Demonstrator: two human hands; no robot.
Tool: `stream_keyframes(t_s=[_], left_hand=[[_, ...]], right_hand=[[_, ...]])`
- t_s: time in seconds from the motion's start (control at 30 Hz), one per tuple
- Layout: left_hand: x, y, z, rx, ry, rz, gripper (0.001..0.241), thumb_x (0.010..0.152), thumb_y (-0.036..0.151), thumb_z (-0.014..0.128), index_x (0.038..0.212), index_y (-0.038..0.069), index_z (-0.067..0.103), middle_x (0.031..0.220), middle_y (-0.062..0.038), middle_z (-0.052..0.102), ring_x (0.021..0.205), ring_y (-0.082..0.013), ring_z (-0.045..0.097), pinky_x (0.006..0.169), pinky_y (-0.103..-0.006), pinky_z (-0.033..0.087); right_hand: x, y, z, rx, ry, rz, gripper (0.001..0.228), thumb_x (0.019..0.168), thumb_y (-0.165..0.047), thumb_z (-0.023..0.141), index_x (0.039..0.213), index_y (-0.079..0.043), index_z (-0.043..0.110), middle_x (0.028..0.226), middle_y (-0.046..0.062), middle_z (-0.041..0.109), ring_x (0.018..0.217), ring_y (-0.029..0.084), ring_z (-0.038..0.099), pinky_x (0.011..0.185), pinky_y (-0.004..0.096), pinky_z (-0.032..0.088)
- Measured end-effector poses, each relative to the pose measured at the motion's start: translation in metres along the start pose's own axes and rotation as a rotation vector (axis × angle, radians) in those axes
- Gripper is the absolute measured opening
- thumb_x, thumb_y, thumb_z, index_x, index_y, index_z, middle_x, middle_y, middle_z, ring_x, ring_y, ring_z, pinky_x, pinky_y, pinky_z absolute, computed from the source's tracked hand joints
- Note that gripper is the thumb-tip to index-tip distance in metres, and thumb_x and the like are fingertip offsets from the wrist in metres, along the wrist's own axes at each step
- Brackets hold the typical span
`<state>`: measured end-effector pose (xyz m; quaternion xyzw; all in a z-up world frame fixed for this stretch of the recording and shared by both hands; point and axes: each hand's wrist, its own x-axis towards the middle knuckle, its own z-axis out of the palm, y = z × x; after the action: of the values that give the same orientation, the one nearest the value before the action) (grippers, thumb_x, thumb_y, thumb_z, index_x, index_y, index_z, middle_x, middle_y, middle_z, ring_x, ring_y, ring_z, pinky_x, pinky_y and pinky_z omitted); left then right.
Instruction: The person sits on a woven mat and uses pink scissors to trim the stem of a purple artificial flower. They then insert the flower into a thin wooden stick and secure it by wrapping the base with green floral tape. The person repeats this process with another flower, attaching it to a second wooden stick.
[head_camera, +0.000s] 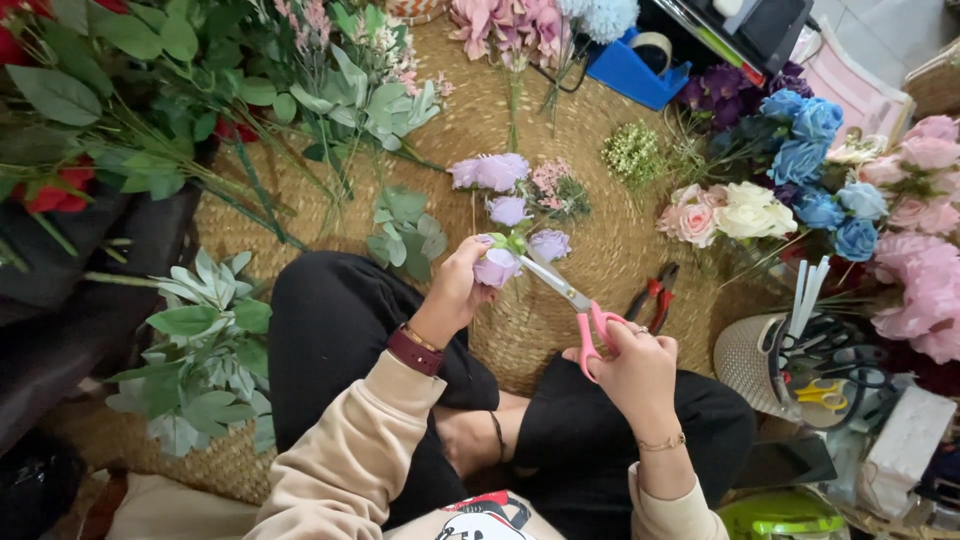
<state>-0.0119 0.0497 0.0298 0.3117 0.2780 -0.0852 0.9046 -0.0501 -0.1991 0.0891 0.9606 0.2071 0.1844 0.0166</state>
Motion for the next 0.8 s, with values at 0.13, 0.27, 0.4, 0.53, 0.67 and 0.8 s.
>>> stream_keyframes(t_s=[0.13,0.27,0.4,0.53,0.67,0.8], left_hand=[[-0.003,0.005,-0.001,0.001,-0.01,0.022,0.023,0.082,0.026,0.058,0.1,0.013,0.061,0.069,-0.008,0.056,0.045,-0.0202,0.055,0.029,-0.0274,0.04],[-0.012,0.012,0.005,0.022,-0.008,0.037,0.021,0.08,0.025,0.057,0.098,0.015,0.063,0.07,-0.007,0.056,0.046,-0.0174,0.053,0.029,-0.0255,0.037],[-0.008,0.01,0.001,0.018,-0.015,0.049,0.019,0.081,0.025,0.058,0.097,0.015,0.062,0.071,-0.008,0.057,0.047,-0.0185,0.054,0.029,-0.0262,0.037],[-0.004,0.011,-0.001,-0.018,-0.014,-0.002,0.02,0.077,0.028,0.06,0.095,0.018,0.063,0.071,-0.005,0.058,0.047,-0.0171,0.053,0.032,-0.0252,0.034],[-0.021,0.029,0.004,-0.016,-0.071,-0.067,0.024,0.077,0.029,0.062,0.099,0.02,0.064,0.083,-0.007,0.064,0.057,-0.0219,0.063,0.034,-0.029,0.047],[-0.03,0.029,0.001,0.257,-0.097,0.036,0.044,0.083,0.02,0.047,0.127,0.022,0.052,0.124,-0.004,0.049,0.095,-0.0224,0.056,0.062,-0.0313,0.056]], right_hand=[[0.001,0.0,0.0,0.112,-0.08,0.038,0.037,0.045,-0.042,0.072,0.069,-0.023,0.051,0.067,-0.005,0.058,0.067,0.019,0.062,0.073,0.031,0.043],[0.008,0.005,-0.007,0.327,-0.145,-0.009,0.036,0.044,-0.039,0.075,0.061,-0.022,0.048,0.057,-0.006,0.053,0.062,0.017,0.061,0.064,0.026,0.042],[0.012,0.009,-0.004,0.375,-0.17,-0.021,0.033,0.043,-0.032,0.074,0.06,-0.022,0.048,0.055,-0.004,0.052,0.06,0.019,0.06,0.063,0.026,0.043],[0.013,0.006,-0.004,0.268,-0.153,0.01,0.028,0.047,-0.031,0.071,0.063,-0.022,0.049,0.058,-0.005,0.054,0.065,0.015,0.062,0.07,0.027,0.041],[0.016,0.003,-0.007,0.686,-0.445,0.298,0.034,0.043,-0.028,0.088,0.068,-0.015,0.069,0.054,0.009,0.059,0.053,0.018,0.062,0.054,0.024,0.043],[0.018,0.0,-0.01,0.995,-0.621,0.421,0.029,0.051,-0.013,0.09,0.075,-0.009,0.076,0.049,0.0,0.057,0.049,0.007,0.052,0.045,0.018,0.04]])
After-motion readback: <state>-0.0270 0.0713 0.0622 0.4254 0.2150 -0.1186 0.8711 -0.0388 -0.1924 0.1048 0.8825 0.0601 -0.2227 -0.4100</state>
